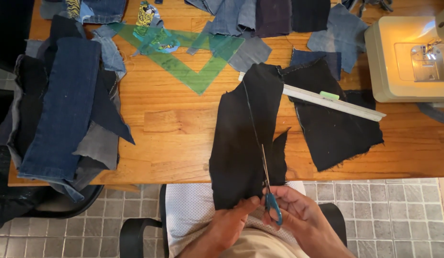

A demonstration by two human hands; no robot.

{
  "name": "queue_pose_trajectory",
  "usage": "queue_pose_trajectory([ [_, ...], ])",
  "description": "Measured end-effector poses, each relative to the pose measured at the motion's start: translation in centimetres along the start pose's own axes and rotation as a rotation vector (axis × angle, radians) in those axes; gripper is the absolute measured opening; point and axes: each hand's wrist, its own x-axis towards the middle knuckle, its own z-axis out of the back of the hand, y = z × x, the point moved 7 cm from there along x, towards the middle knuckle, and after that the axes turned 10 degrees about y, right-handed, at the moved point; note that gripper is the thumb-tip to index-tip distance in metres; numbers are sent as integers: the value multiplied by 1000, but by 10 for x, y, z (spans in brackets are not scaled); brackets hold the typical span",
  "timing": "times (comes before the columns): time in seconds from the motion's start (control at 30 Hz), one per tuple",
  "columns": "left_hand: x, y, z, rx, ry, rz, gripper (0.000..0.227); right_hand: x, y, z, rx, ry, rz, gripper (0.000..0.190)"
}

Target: The person cuts a piece of black fabric with scissors, then uses a ruler and chalk to mark a line on the fabric. They then use a triangular ruler to mark another line and cut the fabric along the marked lines.

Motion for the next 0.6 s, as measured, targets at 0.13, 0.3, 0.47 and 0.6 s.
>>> queue_pose_trajectory([
  [0.13,-1,-4,-1,7,51,-56,37,2,2,1,26,14,53,49],
  [0.3,2,7,4,41,-24,-25,30,6,22,-10,-37,71,12,53],
  [0.47,0,-5,-7,129,166,-137,30,11,15,-1,-51,57,57,51],
  [0.6,-4,-6,-9,174,167,-72,23,12,17,1,-15,69,93,52],
])
